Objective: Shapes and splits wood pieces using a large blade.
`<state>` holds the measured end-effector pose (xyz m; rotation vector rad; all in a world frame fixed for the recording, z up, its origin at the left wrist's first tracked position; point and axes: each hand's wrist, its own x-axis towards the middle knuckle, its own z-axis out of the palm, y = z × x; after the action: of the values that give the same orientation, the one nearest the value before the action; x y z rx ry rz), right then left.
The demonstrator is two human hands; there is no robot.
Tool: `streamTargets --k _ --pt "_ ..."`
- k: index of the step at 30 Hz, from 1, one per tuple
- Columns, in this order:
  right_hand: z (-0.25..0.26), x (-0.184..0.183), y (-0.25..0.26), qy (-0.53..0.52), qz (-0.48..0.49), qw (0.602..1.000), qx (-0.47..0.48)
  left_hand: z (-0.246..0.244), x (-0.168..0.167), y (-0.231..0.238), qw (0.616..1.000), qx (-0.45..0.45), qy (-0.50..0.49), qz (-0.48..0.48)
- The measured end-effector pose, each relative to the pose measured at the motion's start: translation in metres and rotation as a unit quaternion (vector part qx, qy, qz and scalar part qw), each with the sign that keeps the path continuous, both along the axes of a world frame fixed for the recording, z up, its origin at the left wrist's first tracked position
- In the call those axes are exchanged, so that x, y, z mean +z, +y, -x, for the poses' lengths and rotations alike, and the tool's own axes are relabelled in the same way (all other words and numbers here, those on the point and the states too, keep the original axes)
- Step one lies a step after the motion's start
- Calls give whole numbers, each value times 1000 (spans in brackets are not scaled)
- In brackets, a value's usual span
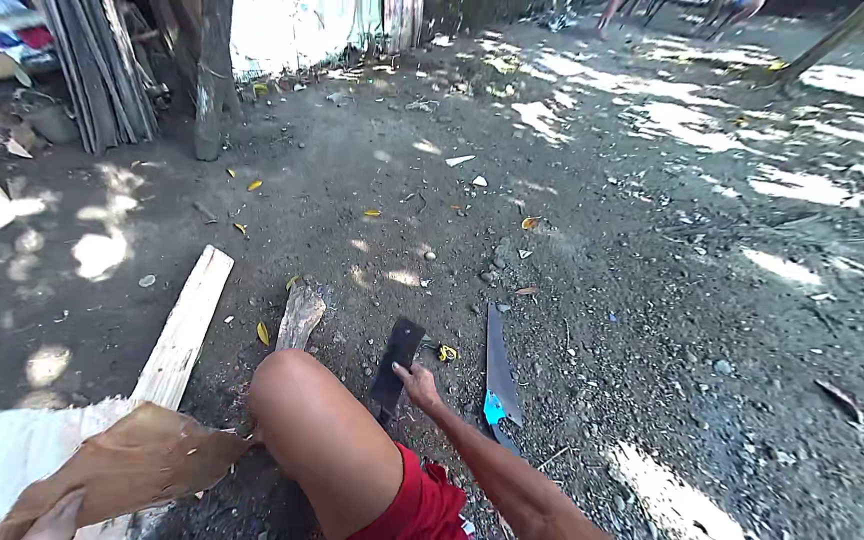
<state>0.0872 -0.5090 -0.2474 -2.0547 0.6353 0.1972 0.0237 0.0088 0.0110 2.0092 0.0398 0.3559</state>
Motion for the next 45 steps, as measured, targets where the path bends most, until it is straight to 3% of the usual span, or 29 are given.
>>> streamTargets --k 2,7,9,11,15,18,21,25,31,38,45 --pt "-14 50 -12 -127 1 992 7 -10 16 -17 999 -25 -32 29" --pt "-38 223 -37 -341 -44 939 6 -18 40 -33 996 -28 -76 -42" --pt "-47 288 -42 -437 -83 896 -11 -20 43 -35 996 -19 -73 -44" --pt "-41 325 -33 -495 -132 859 -7 -14 47 -40 997 -3 -55 -45" --pt "-9 331 30 -507 -199 838 -31 0 46 -46 991 45 -95 -81" --pt "11 330 77 -502 -338 796 -1 7 48 -51 979 62 -130 -145" --pt "35 340 118 -404 -361 837 75 26 54 -57 976 79 -132 -154" --pt "36 336 177 -334 -405 828 198 57 51 -54 984 82 -115 -103" --pt "35 318 223 -353 -329 825 295 75 44 -52 985 107 -109 -78" --pt "38 312 230 -423 -207 790 392 82 30 -49 982 134 -126 -52" --pt "38 319 225 -397 -228 772 440 78 28 -50 979 129 -146 -51"
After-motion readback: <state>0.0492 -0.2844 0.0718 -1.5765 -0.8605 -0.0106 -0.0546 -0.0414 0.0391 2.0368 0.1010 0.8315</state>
